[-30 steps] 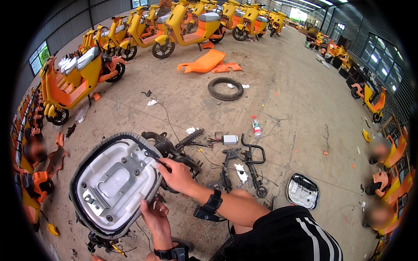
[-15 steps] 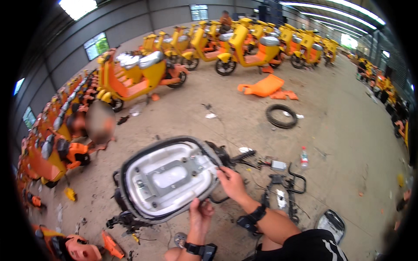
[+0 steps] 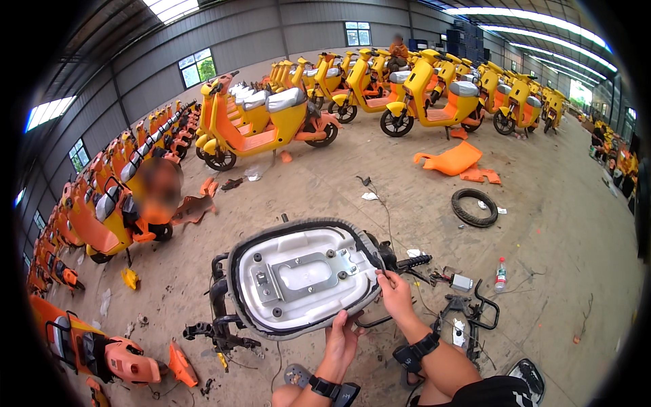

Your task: The person unscrews fasteners from a motorcycle seat bracket by hand, removes a wire from a clip, and then sets the bracket aside on the floor to pick up other small components.

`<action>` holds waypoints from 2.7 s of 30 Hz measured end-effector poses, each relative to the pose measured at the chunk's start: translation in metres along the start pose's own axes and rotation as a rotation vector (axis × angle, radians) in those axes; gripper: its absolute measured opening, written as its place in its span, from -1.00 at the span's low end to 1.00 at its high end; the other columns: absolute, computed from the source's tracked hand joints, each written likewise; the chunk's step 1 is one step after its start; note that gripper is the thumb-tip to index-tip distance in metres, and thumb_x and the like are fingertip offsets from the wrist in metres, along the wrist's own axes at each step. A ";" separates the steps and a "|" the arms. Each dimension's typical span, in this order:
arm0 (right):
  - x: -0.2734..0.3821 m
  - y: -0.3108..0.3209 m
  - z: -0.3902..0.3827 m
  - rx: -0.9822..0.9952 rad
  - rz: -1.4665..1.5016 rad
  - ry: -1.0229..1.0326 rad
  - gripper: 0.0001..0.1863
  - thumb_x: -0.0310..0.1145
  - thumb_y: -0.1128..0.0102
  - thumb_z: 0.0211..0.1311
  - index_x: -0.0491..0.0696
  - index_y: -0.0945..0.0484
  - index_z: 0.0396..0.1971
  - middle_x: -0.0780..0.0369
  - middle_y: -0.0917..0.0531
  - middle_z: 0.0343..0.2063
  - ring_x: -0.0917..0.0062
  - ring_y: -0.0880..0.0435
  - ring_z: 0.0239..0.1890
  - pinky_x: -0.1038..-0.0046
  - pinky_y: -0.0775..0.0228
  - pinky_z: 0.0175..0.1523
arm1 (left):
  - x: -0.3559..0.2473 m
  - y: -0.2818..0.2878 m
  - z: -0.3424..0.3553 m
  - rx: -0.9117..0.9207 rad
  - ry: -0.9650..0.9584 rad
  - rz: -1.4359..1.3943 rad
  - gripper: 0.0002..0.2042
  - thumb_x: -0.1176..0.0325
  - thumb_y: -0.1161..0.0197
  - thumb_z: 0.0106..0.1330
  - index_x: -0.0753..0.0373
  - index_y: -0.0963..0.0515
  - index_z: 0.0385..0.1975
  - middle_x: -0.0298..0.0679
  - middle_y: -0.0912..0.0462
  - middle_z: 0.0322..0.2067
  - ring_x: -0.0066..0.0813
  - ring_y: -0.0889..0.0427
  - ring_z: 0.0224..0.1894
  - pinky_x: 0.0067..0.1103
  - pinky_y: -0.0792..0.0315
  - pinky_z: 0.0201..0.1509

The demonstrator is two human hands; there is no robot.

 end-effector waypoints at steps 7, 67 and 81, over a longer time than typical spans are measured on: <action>-0.001 0.002 0.001 0.004 0.001 0.023 -0.72 -0.32 -0.08 0.32 -0.19 -0.57 -0.12 0.44 -0.52 -0.58 0.83 -0.36 -0.57 0.72 -0.19 -0.44 | -0.004 -0.004 0.000 -0.007 -0.026 0.010 -0.55 0.20 -0.31 0.18 0.11 -0.36 0.05 -0.33 -0.55 -0.04 -0.40 -0.57 -0.06 -0.58 -0.25 -0.48; 0.011 0.014 0.000 -0.058 -0.122 0.108 -0.77 -0.35 -0.08 0.33 -0.14 -0.58 -0.13 0.44 -0.54 -0.55 0.83 -0.38 -0.54 0.71 -0.23 -0.46 | 0.012 0.010 0.013 -0.048 0.030 0.168 -0.69 0.07 -0.21 0.25 0.13 -0.39 -0.20 -0.41 -0.41 -0.44 -0.57 -0.37 -0.52 -0.56 -0.25 -0.49; 0.026 0.001 -0.013 -0.029 -0.136 0.040 -0.62 -0.25 -0.11 0.28 -0.21 -0.51 -0.04 0.13 -0.68 -0.26 0.57 -0.64 -0.22 0.53 -0.43 -0.12 | 0.000 -0.005 0.002 -0.123 -0.147 0.300 -0.63 0.18 -0.35 0.19 0.14 -0.37 -0.12 -0.42 -0.44 -0.31 -0.54 -0.46 -0.42 -0.64 -0.22 -0.48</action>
Point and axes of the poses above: each hand's wrist, its own z-axis towards the middle knuckle, its own y-axis out of the back of the hand, x = y × z, the point moved 7 cm from there along z, towards the middle knuckle
